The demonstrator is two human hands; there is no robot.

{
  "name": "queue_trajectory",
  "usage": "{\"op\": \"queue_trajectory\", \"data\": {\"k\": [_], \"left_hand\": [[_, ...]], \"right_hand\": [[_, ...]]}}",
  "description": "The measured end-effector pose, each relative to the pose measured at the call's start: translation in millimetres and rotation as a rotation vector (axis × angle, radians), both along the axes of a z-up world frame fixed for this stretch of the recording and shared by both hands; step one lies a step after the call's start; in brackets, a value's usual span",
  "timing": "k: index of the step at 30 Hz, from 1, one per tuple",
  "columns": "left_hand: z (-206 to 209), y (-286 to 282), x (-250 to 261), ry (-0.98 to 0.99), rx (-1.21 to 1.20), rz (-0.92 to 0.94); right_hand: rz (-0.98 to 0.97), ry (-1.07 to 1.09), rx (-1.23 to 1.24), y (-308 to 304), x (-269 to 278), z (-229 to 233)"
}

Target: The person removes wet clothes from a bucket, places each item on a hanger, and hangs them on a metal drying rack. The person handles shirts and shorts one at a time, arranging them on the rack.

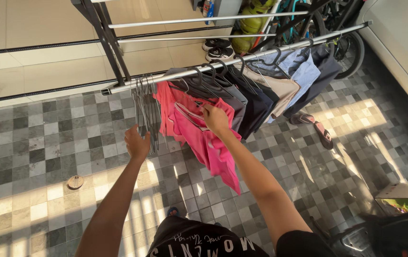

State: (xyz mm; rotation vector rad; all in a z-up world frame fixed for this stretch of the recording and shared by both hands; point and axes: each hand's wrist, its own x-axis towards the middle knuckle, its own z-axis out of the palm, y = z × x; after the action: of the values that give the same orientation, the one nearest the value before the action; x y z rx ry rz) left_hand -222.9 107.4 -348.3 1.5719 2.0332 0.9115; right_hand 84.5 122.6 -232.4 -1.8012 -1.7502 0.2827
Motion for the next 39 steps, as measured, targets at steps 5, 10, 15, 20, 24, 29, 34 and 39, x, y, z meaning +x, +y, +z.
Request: {"op": "queue_trajectory", "data": {"k": [5,10,15,20,24,29,34,39], "left_hand": [[9.9,4.9,-15.0,-0.061,-0.077,0.034],[20.8,8.3,-23.5,-0.088,-0.099,0.03],[20.3,13.6,-30.1,-0.187,-0.013,-0.057],[4.7,14.9,-36.0,-0.255,-0.006,-0.061],[-10.4,19.8,-37.6,-0.263,-0.009,-0.007],[-31.3,20.3,-40.2,-0.269,0.02,0.009],[-43.4,11.5,-37.2,-0.304,0.064,0.008],[-37.0,-6.1,-32.4,-0.198,0.287,-0.052]], "right_hand": [[-0.045,0.078,-0.018,61.3,-18.3,-21.6],[-0.081,0.097,-0.107,82.0,-19.0,-52.3],[-0.103,0.152,-0.161,84.3,-18.5,-77.3],[-0.071,0.101,-0.109,86.6,-20.9,-88.1],[0.013,0.107,0.026,79.7,-22.6,-78.2],[-0.057,-0.096,0.261,14.6,-27.7,-73.6],[-0.003,0.082,-0.011,-124.2,-18.1,-108.3],[-0.305,0.19,-0.504,-274.2,17.8,-144.7]]}}
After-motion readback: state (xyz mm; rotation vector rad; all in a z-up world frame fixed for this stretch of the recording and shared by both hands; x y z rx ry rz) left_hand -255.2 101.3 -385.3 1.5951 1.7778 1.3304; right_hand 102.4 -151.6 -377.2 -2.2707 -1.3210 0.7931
